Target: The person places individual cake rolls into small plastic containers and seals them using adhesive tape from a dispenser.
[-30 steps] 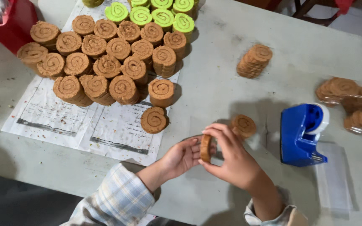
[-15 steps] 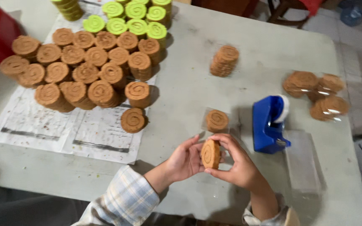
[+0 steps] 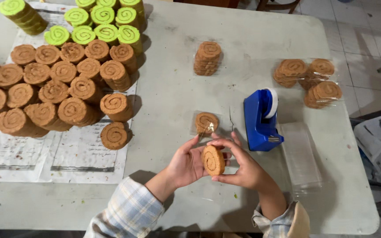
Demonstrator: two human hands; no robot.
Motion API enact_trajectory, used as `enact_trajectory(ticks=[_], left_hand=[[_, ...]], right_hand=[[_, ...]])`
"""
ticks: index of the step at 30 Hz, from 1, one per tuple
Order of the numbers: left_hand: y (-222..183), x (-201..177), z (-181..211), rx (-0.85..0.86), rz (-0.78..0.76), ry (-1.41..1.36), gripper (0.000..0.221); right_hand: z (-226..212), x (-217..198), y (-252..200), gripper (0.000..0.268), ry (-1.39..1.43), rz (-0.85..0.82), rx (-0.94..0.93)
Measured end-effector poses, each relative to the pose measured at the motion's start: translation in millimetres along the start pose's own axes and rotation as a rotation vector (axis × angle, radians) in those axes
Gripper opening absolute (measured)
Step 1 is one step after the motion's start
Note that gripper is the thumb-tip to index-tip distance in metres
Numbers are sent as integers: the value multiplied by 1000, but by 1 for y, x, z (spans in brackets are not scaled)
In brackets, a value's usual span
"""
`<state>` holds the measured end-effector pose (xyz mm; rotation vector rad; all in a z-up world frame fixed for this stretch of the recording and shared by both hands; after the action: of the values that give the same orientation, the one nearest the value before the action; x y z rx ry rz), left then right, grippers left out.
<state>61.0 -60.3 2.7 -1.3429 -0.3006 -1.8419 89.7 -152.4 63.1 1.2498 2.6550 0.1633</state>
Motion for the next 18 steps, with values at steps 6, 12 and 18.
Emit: enact_trajectory(ticks=[6, 12, 18], left_hand=[[10, -38, -16, -12, 57, 3, 74], [9, -50, -20, -2, 117, -27, 73], [5, -41, -12, 53, 110, 78, 71]], right_hand=[[-5, -7, 0, 87, -174, -2, -65], [8, -13, -5, 85, -366, -2, -44], [-1, -9, -2, 93, -500, -15, 6]])
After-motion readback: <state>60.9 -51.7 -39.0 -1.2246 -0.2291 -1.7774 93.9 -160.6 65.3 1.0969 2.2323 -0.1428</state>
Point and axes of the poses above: each hand's wrist, its own y-axis towards the middle knuckle, its own x-axis out of the palm, z = x × y, the point moved 9 cm from there along y, towards the middle knuckle, and after that the axes turned 13 degrees about y, right-handed, at the moved point
